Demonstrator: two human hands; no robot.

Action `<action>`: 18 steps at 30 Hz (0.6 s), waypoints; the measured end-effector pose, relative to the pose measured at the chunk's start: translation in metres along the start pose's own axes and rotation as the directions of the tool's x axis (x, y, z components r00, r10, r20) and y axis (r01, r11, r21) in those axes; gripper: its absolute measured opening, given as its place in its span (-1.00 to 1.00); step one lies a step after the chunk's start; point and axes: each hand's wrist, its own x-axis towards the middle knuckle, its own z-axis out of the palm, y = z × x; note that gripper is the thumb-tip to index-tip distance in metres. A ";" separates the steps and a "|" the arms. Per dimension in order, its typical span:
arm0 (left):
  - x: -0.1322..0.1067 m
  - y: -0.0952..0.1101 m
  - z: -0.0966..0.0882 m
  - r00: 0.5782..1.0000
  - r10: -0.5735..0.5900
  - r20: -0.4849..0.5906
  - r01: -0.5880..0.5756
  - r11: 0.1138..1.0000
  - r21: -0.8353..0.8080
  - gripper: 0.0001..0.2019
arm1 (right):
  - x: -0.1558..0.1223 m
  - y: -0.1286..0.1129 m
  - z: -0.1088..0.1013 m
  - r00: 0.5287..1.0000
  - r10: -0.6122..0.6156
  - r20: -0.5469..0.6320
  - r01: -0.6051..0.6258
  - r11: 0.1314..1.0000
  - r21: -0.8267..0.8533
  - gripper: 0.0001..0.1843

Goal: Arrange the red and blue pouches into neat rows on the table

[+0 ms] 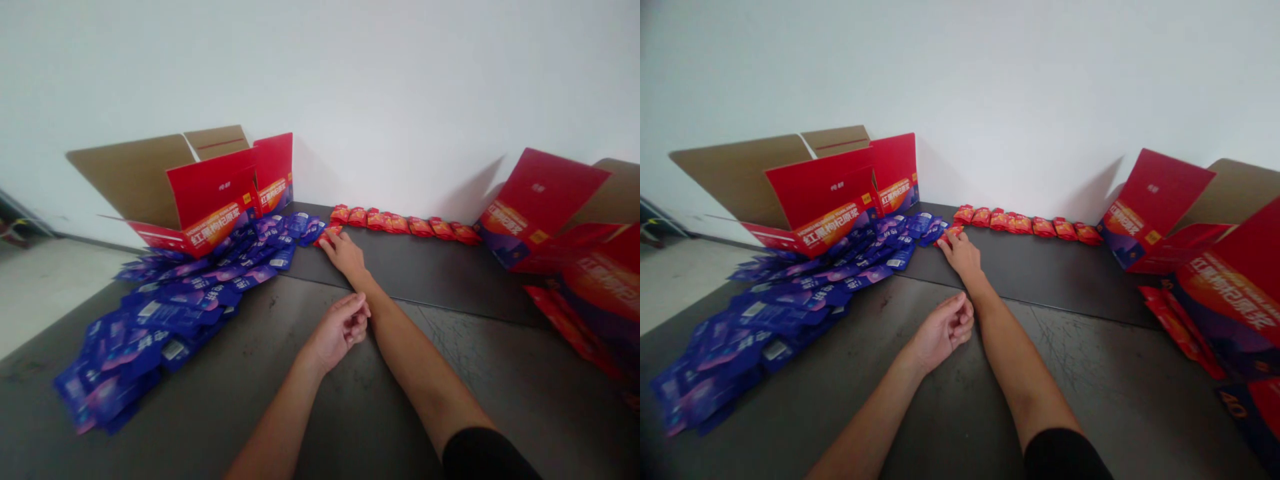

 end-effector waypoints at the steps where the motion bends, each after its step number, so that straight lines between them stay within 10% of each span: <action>1: 0.000 0.000 0.000 1.000 -0.003 -0.002 0.003 1.000 0.003 -0.61 | 0.001 0.001 0.000 0.999 0.040 -0.031 -0.039 0.999 0.021 -0.34; 7: -0.001 0.000 0.001 1.000 0.004 -0.002 -0.004 1.000 -0.009 -0.62 | 0.028 0.017 -0.001 0.939 0.332 0.093 -0.345 0.902 0.258 -0.30; 18: 0.000 -0.001 -0.001 1.000 -0.005 0.004 0.005 1.000 -0.012 -0.65 | 0.060 0.023 0.003 0.889 0.391 0.237 -0.454 0.815 0.360 -0.55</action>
